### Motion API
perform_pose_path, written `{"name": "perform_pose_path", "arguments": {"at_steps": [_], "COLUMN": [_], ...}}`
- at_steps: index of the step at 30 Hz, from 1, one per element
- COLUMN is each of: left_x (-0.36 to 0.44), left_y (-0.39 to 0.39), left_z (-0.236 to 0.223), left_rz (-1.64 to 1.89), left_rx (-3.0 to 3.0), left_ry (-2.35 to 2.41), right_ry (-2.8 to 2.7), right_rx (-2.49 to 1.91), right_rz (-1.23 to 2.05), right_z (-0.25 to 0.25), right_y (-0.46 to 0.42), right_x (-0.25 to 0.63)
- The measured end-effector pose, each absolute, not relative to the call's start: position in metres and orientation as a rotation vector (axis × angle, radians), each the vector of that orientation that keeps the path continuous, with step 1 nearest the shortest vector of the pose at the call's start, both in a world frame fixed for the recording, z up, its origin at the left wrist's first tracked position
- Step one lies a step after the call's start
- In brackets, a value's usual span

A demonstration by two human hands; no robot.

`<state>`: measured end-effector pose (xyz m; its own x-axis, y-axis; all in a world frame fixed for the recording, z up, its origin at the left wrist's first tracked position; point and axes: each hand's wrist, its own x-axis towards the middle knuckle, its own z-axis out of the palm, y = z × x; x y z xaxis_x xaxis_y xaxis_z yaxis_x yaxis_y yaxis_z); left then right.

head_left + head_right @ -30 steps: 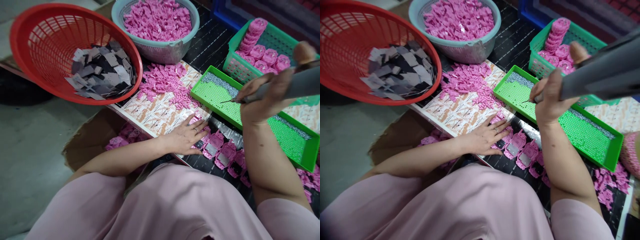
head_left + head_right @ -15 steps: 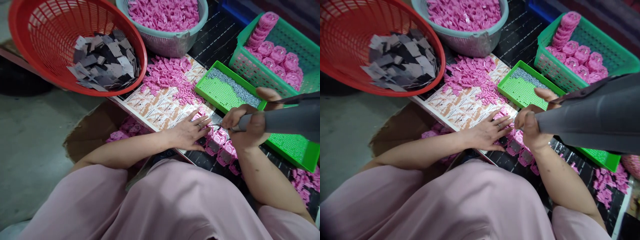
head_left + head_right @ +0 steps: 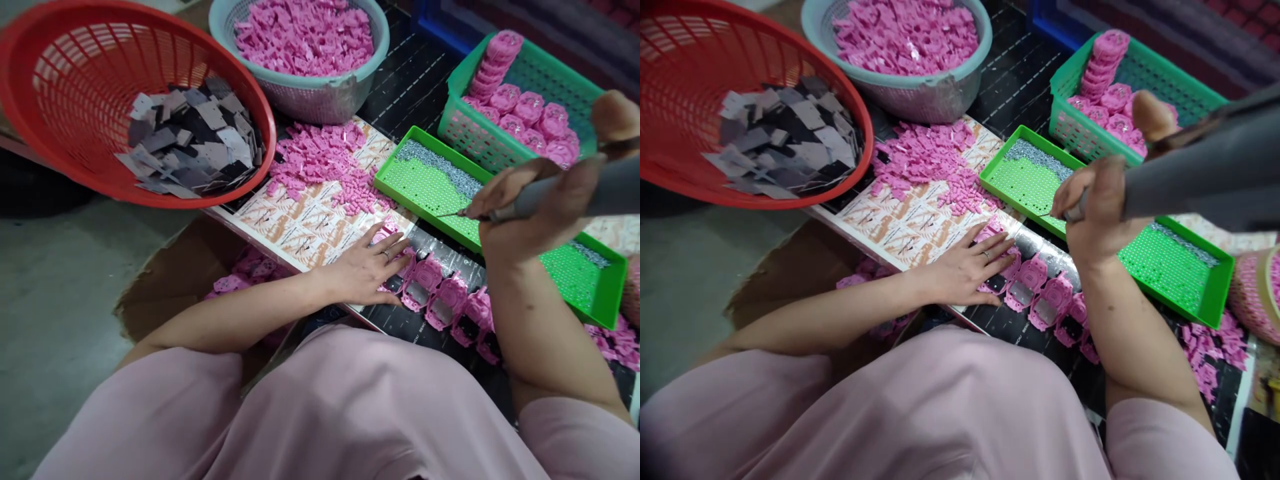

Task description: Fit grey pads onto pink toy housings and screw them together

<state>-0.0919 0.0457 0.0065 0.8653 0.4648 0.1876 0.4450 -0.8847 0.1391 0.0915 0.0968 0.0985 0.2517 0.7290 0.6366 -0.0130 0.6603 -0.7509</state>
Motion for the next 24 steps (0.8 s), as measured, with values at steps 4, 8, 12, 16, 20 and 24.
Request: {"name": "perform_pose_path", "arguments": {"at_steps": [4, 8, 12, 16, 20, 24], "left_x": [-0.083, -0.069, -0.057, -0.050, -0.047, -0.046], "left_y": [0.043, 0.040, 0.039, 0.036, 0.035, 0.035], "left_z": [0.013, 0.015, 0.010, 0.004, 0.000, -0.003], "left_rz": [0.398, 0.498, 0.515, 0.530, 0.498, 0.488], "left_rx": [2.909, 2.900, 2.895, 2.901, 2.911, 2.912], "left_ry": [0.784, 0.726, 0.661, 0.656, 0.663, 0.651], "right_ry": [-1.148, -1.190, -1.179, -1.226, -1.197, -1.130], "right_rx": [-0.722, -0.804, -0.763, -0.806, -0.785, -0.701], "right_rz": [0.445, 0.466, 0.475, 0.486, 0.480, 0.451], "right_z": [0.089, 0.073, 0.065, 0.060, 0.058, 0.078], "right_y": [0.125, 0.135, 0.141, 0.144, 0.144, 0.134], "right_x": [0.097, 0.098, 0.100, 0.105, 0.105, 0.096]}}
